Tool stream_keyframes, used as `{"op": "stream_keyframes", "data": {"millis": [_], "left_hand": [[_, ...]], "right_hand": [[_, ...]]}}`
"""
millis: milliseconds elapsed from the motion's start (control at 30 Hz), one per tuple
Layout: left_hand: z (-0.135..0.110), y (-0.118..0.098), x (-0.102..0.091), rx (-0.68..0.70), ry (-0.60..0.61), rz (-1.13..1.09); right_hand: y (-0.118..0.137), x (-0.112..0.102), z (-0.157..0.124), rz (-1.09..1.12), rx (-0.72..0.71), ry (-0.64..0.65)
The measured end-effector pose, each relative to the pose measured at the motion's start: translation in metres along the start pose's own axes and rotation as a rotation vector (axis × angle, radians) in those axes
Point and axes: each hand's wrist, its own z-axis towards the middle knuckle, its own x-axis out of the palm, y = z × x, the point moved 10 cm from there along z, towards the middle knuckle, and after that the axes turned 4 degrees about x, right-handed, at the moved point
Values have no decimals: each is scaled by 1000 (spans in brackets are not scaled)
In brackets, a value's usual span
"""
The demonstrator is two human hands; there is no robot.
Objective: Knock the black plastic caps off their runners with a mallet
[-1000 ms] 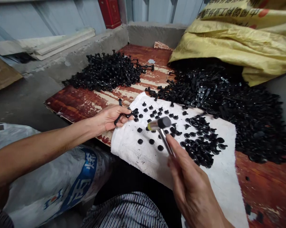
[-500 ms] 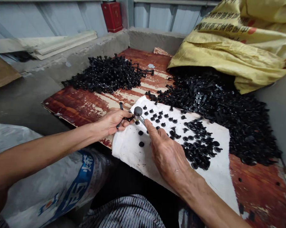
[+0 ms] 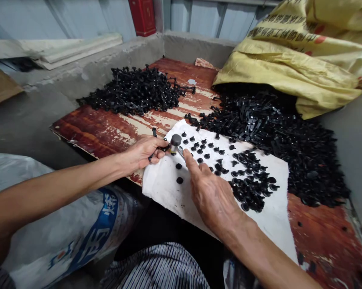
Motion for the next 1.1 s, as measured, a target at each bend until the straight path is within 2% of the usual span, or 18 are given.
{"op": "stream_keyframes", "data": {"millis": [133,200,267,333,433,500,600,733,867,1100], "left_hand": [[-1,0,0,-49,-8,12],[-1,-3,1,-70,13,28],[-2,-5,2,-98,49,27],[-6,-6,3,-138,94,3],[-15,-13,2,-125,159,-7],[-24,-21,-1,-53,186,72],[-42,-24,2,-14,307,259],[-66,-11,13,-99,526,366],[-66,-4,13,-65,546,402],[-56,-6,24,204,593,752]], "right_hand": [[-5,11,5,-104,23,57],[-3,9,8,-130,11,66],[2,-1,8,-73,-17,28],[5,-21,3,32,-17,-69],[-8,-49,-16,187,119,-222],[-23,-56,-33,271,254,-269],[-41,-51,-58,390,418,-264],[-54,-38,-86,579,548,-268],[-64,-29,-103,665,617,-278],[-74,-13,-108,670,697,-224]]}}
